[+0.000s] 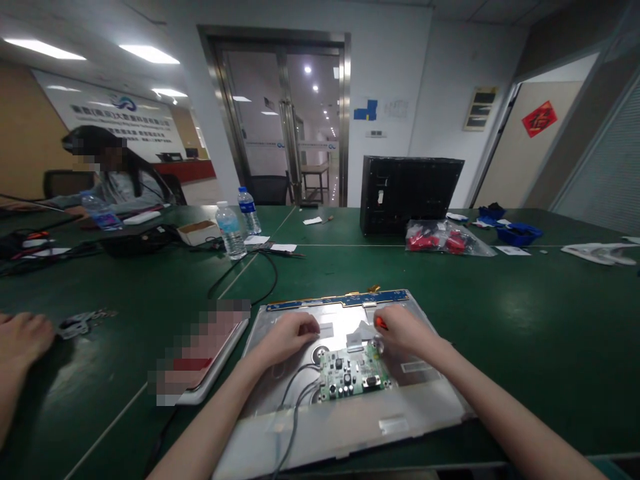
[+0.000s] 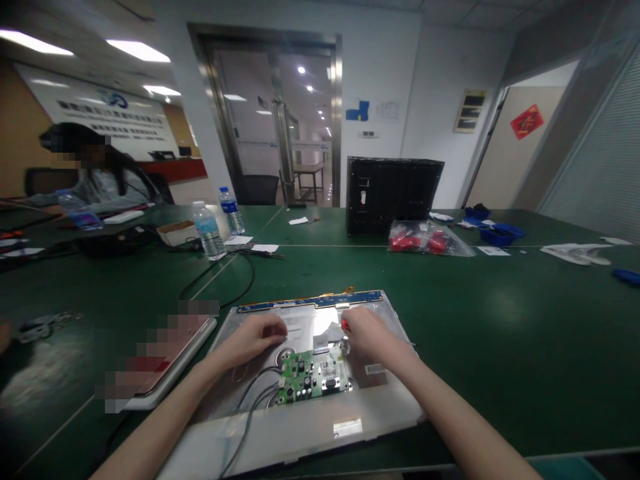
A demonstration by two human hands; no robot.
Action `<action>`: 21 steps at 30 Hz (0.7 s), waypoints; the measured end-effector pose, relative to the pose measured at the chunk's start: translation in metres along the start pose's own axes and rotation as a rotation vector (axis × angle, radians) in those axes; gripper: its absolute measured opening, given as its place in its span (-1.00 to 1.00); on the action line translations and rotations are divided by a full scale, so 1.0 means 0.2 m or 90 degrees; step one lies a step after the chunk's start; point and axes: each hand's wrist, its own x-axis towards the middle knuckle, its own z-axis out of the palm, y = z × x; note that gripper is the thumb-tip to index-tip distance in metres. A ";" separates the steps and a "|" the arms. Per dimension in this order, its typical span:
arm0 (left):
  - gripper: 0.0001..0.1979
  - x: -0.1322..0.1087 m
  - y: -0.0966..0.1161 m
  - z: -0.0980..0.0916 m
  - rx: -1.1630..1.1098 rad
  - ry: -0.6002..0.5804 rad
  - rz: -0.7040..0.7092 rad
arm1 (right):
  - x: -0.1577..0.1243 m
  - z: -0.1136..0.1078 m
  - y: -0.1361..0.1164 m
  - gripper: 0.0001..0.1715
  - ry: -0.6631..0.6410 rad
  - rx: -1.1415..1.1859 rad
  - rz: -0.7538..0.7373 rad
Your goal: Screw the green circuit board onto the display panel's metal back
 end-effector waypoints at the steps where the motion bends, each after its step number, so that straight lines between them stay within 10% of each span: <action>1: -0.88 0.00 0.00 0.00 -0.005 -0.002 -0.001 | 0.04 -0.01 -0.03 -0.80 0.005 0.017 -0.021; 10: -0.86 0.00 -0.04 0.00 -0.070 -0.005 0.003 | 0.31 0.08 -0.31 -0.60 -0.012 0.118 -0.142; 21: -0.86 0.00 -0.05 -0.01 -0.094 0.007 0.007 | 0.32 0.09 -0.30 -0.79 -0.016 0.138 -0.240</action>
